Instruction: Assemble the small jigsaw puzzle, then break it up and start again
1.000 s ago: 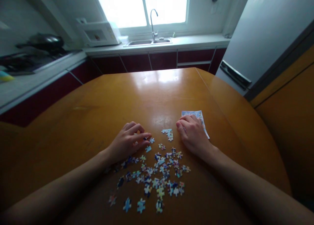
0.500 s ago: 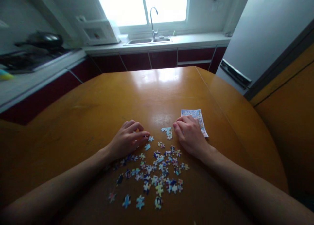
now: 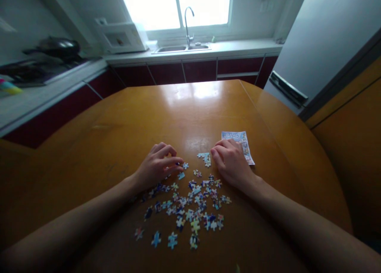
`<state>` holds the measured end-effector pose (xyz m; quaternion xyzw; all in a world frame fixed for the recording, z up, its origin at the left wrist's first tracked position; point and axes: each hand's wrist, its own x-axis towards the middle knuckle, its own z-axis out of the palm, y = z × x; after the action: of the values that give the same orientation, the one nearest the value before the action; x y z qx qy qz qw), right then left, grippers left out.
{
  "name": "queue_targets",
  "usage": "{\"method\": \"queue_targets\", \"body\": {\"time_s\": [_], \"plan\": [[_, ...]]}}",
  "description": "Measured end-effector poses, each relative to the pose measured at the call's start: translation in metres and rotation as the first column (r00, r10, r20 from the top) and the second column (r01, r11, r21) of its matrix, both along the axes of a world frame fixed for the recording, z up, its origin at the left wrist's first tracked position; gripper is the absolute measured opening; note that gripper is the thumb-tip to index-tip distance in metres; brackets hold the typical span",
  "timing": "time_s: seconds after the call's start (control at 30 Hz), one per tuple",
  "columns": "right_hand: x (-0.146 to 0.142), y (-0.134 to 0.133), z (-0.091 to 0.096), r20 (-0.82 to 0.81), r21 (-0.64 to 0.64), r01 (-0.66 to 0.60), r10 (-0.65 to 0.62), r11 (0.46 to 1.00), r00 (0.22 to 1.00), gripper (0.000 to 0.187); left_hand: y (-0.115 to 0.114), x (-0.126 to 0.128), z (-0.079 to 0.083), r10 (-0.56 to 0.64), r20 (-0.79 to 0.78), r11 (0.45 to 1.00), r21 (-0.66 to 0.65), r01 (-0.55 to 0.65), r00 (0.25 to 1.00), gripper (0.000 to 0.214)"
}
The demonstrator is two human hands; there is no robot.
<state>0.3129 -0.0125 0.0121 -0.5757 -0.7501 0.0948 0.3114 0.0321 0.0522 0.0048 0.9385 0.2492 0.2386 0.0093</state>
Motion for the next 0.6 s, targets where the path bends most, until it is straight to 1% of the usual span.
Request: {"method": "queue_targets", "body": {"time_s": [0.17,0.27,0.37,0.5,0.6], "plan": [[-0.0017,-0.0001,0.0006,0.006,0.002,0.000,0.000,1.000,1.000,0.031,-0.0010,0.0035,-0.0017,-0.029,-0.029,0.999,-0.031,0.029,0.999,0.011],[-0.0023,-0.0001,0.0003,0.014,0.000,-0.007,0.007,1.000,1.000,0.032,-0.0016,0.0036,-0.0019,-0.050,-0.045,0.998,-0.027,0.048,0.998,0.016],[-0.0026,-0.0005,0.0013,0.010,0.011,-0.005,0.005,1.000,1.000,0.032,-0.0025,0.0029,-0.0013,-0.034,-0.039,0.999,0.018,0.035,0.999,0.024],[-0.0022,-0.0006,0.0021,-0.011,0.018,-0.010,0.010,1.000,1.000,0.031,-0.0047,0.0032,0.0007,-0.004,0.022,0.995,0.100,0.002,1.000,0.009],[-0.0019,-0.0003,0.0010,-0.019,0.014,-0.015,0.015,1.000,1.000,0.030,-0.0061,0.0037,0.0031,-0.007,0.006,0.992,0.127,0.006,1.000,0.008]]}}
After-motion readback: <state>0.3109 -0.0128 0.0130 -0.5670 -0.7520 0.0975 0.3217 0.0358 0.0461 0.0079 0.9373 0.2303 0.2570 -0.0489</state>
